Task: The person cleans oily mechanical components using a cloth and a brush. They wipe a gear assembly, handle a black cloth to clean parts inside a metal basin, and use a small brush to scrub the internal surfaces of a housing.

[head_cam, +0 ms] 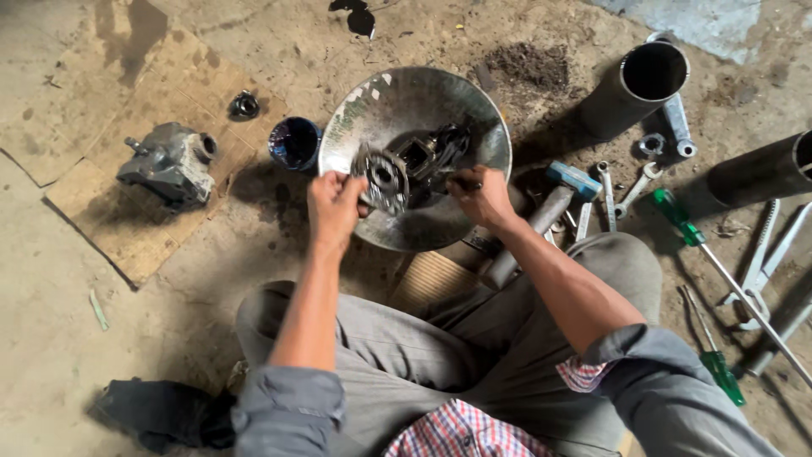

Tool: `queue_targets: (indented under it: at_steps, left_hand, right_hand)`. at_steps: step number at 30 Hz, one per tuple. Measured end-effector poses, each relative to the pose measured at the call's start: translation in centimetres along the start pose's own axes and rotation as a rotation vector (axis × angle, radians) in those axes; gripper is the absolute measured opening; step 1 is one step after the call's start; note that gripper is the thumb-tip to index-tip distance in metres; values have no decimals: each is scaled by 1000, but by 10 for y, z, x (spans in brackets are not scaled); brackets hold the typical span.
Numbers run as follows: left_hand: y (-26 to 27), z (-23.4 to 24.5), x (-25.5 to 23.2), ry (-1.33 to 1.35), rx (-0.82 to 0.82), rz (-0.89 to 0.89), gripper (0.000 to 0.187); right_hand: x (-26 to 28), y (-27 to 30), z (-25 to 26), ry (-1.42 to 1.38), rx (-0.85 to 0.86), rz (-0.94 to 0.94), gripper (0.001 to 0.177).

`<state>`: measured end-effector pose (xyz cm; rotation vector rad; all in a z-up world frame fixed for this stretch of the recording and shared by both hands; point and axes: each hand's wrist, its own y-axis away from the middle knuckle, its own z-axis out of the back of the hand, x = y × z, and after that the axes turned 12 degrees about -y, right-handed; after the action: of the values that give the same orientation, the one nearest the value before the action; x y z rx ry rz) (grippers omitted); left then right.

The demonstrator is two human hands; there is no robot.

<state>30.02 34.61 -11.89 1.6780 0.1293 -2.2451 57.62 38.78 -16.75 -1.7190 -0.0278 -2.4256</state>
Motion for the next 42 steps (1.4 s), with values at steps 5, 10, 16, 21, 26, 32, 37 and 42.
queue_targets:
  at_steps: [5, 10, 16, 21, 26, 32, 37, 42]
  left_hand:
    - [-38, 13, 3, -194, 65, -243, 16]
    - [-53, -11, 36, -144, -19, -159, 19]
    - [-70, -35, 67, -135, -40, -265, 17]
    - [-70, -25, 73, -385, -296, -299, 29]
    - [-71, -28, 80, -347, -351, -360, 24]
    - [-90, -28, 85, -366, -378, -468, 22]
    - [-89, -32, 85, -435, -409, -421, 20]
    - [-76, -26, 81, -452, -437, -536, 21]
  right_hand:
    - [-6, 1, -13, 27, -16, -39, 19]
    - [39, -3, 13, -103, -130, -80, 19]
    - [99, -14, -46, -308, -212, 114, 18]
    - [104, -16, -64, -97, -179, 200, 12]
    - [100, 5, -81, -144, -134, 166, 12]
    - [86, -6, -84, -31, -153, 326, 12]
    - [100, -12, -71, -20, -69, 246, 15]
    - [87, 9, -75, 76, 5, 170, 13]
